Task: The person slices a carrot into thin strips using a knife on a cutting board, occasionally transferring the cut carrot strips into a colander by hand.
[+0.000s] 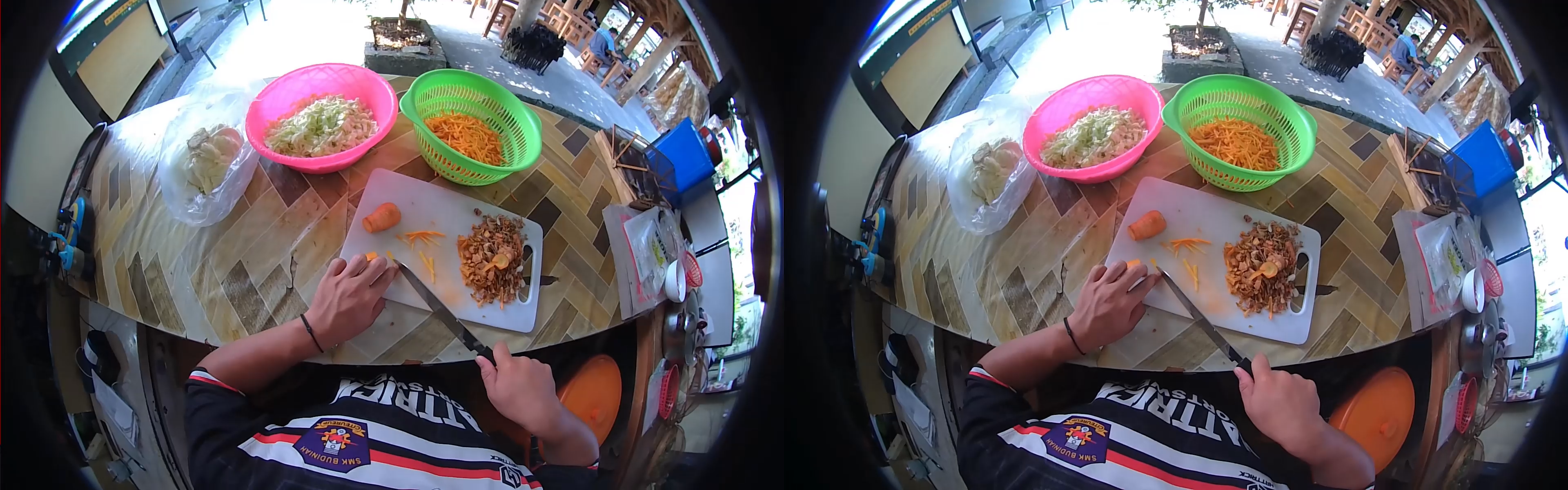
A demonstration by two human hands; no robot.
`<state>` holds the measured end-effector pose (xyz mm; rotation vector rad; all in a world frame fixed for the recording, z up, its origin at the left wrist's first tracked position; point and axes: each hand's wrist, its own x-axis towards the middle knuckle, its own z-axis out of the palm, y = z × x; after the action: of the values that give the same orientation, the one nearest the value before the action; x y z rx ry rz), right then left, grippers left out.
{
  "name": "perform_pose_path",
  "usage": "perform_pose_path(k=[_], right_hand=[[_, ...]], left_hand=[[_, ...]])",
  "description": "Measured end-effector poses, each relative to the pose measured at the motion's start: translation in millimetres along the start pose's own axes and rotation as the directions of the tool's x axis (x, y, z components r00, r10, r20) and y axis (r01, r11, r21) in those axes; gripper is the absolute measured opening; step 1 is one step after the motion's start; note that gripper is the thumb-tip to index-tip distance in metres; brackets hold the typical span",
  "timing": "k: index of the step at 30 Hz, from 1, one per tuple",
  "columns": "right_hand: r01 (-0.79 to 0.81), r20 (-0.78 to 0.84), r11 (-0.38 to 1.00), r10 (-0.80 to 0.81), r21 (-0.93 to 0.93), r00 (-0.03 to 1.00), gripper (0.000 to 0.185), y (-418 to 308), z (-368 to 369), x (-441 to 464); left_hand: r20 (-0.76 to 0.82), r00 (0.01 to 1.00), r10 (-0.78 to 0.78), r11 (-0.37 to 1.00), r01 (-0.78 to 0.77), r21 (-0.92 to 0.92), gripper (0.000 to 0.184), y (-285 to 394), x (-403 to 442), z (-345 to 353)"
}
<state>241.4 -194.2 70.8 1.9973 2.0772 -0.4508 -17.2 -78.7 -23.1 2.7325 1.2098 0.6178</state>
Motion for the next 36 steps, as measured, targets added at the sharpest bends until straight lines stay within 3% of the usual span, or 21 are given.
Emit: perform_pose_path(k=[18, 24, 27, 36], right_hand=[[0.085, -0.083, 0.996, -0.088, -0.038, 0.993, 0.031, -5, -19, 22], [0.061, -0.064, 0.998, -0.060, 0.007, 0.996, 0.032, 9, -20, 12], [0.048, -0.052, 0.997, -0.045, 0.059, 0.998, 0.033, 17, -15, 6], [0.068, -0.131, 0.984, -0.046, 0.166, 0.990, 0.034, 23, 10, -3]], left_hand=[[0.046, 0.999, -0.010, 1.000, 0.011, -0.014, 0.061, 2, 4, -3], [-0.114, 0.989, -0.099, 0.993, 0.090, -0.075, 0.037, -3, 1, 0], [-0.217, 0.955, -0.203, 0.976, 0.215, 0.035, 0.023, -3, 9, -1], [-0.240, 0.943, -0.232, 0.972, 0.234, -0.021, 0.011, -8, 22, 17]])
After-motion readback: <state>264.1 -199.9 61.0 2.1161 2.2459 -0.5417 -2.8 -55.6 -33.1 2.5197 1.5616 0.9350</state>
